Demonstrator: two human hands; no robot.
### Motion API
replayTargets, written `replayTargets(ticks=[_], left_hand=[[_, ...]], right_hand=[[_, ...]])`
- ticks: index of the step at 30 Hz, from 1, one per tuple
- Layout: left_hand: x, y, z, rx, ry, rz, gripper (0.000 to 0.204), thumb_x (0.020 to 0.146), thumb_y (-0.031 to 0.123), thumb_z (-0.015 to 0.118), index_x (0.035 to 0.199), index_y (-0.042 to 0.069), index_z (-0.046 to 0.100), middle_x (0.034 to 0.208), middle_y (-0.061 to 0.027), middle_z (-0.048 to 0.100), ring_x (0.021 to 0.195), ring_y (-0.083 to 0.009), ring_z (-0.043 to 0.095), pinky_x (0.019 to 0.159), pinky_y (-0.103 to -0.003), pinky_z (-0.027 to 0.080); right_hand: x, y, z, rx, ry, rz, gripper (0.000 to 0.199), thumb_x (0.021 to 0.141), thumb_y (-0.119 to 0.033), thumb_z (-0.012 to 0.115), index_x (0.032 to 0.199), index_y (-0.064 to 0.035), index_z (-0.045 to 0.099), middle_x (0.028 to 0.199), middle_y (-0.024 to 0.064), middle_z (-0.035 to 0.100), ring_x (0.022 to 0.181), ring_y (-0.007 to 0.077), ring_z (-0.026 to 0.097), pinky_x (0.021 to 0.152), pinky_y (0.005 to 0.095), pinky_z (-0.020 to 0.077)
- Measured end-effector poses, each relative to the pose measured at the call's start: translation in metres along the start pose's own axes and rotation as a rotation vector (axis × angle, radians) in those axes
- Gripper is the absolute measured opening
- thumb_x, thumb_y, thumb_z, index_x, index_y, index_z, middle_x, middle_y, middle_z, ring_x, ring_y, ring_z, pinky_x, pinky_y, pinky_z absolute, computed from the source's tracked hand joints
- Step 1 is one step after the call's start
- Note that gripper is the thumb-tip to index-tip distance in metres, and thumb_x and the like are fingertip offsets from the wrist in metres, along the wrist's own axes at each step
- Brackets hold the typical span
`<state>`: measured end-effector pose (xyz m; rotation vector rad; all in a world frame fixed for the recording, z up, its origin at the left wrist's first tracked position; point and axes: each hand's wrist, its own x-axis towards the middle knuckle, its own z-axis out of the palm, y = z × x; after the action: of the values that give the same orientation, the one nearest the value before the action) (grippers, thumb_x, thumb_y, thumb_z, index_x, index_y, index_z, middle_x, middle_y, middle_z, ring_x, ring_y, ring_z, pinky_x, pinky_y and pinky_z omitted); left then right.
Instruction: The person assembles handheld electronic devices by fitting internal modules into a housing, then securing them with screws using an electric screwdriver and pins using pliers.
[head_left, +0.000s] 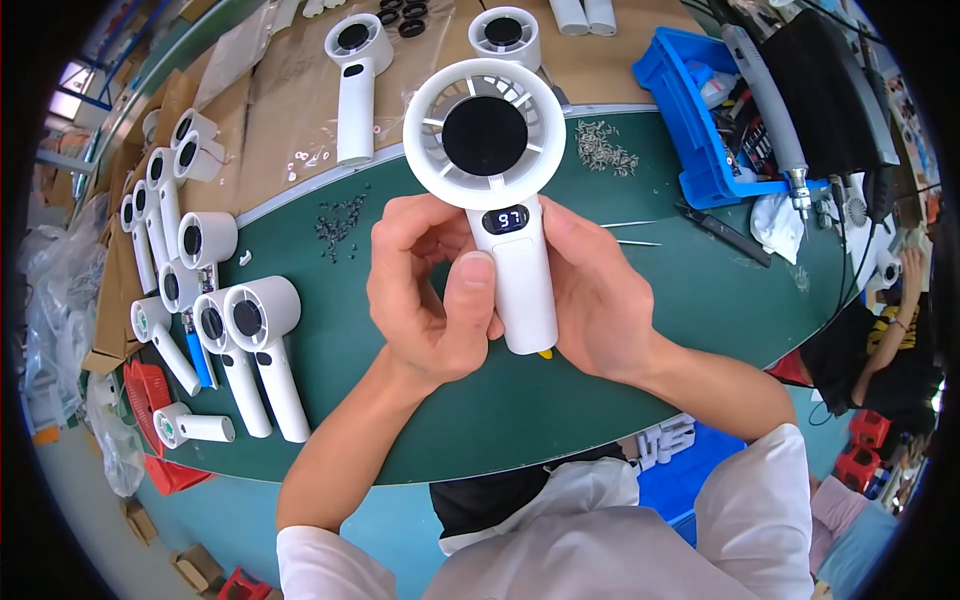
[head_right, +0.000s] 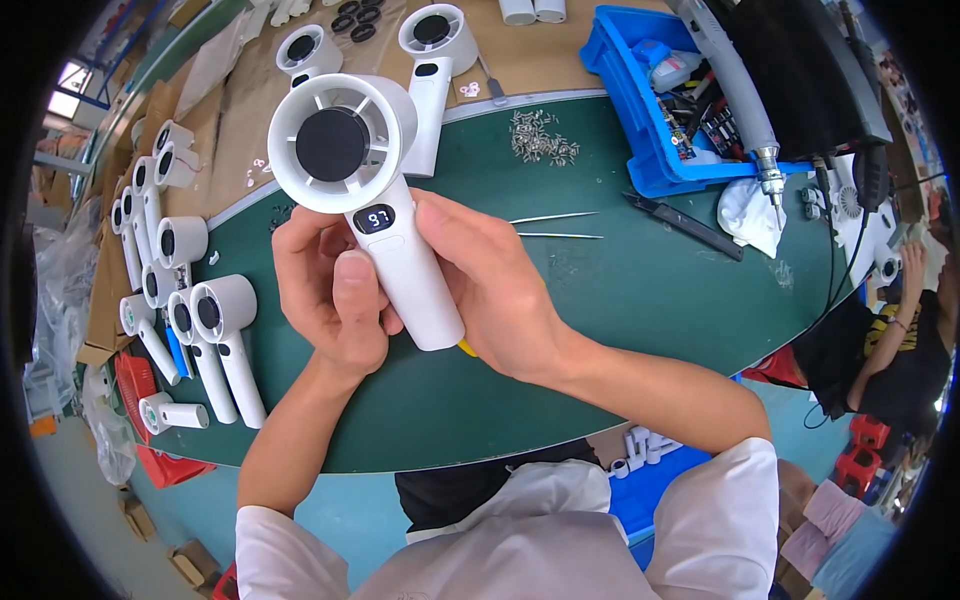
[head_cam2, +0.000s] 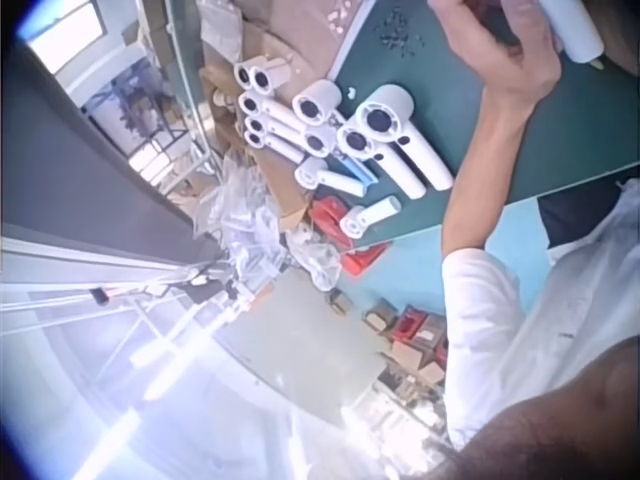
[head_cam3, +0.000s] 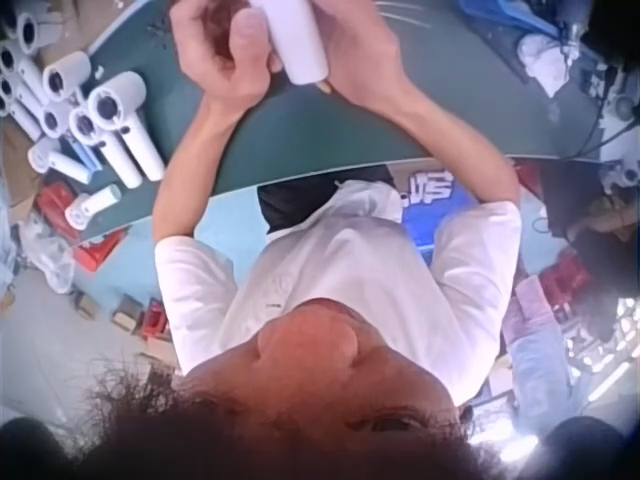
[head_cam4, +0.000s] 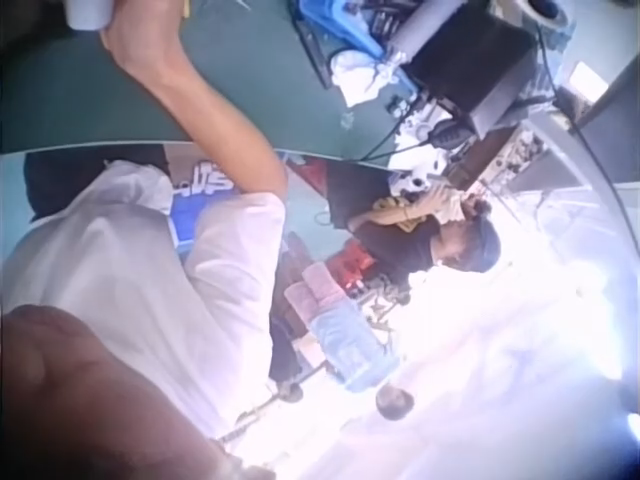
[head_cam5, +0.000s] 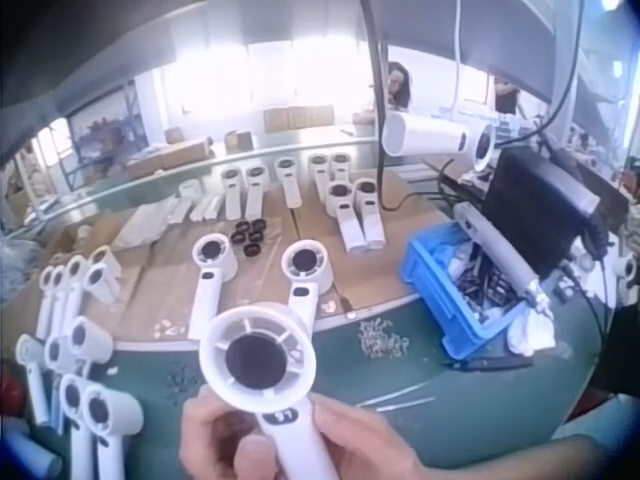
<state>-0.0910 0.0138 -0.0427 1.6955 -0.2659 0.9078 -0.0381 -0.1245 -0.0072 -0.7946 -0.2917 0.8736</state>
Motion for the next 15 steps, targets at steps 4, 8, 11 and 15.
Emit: replayTargets(ticks=[4,8,11,15], left_hand=[[-0.001,-0.003,0.002,-0.036,0.01,0.006,0.031,0.091,0.01,0.056,0.115,-0.007,0.046,0.097,-0.0128,0.054,0.062,-0.009,0.056,0.055,-0.023,0.048],[-0.004,0.004,0.001,-0.053,-0.03,-0.088,0.03,0.091,0.009,0.055,0.115,-0.007,0.046,0.097,-0.0128,0.053,0.059,-0.0087,0.056,0.052,-0.022,0.047],[-0.003,0.003,0.003,-0.107,-0.015,-0.063,0.028,0.092,0.008,0.054,0.115,-0.007,0.046,0.096,-0.0124,0.053,0.056,-0.0082,0.055,0.05,-0.021,0.046],[0.002,0.002,0.005,-0.094,-0.041,-0.093,0.027,0.093,0.009,0.052,0.115,-0.006,0.046,0.094,-0.0116,0.055,0.055,-0.0075,0.054,0.048,-0.021,0.044]], right_hand=[[0.001,0.0,-0.002,-0.001,-0.027,0.012,0.047,0.098,-0.038,0.037,0.124,-0.0001,0.047,0.106,0.013,0.058,0.081,0.021,0.061,0.068,0.0342,0.0521],[-0.001,0.003,-0.004,0.027,0.025,0.054,0.046,0.097,-0.039,0.038,0.124,-0.0027,0.048,0.106,0.0122,0.057,0.081,0.0212,0.06,0.067,0.0339,0.0517],[0.0,0.004,-0.006,0.052,0.024,0.058,0.044,0.098,-0.039,0.039,0.123,-0.0035,0.048,0.105,0.0115,0.057,0.082,0.0208,0.06,0.066,0.0338,0.0515],[0.005,0.005,-0.014,0.105,-0.03,0.056,0.044,0.098,-0.039,0.039,0.122,-0.0041,0.049,0.104,0.0099,0.057,0.085,0.0203,0.06,0.067,0.0335,0.0513]])
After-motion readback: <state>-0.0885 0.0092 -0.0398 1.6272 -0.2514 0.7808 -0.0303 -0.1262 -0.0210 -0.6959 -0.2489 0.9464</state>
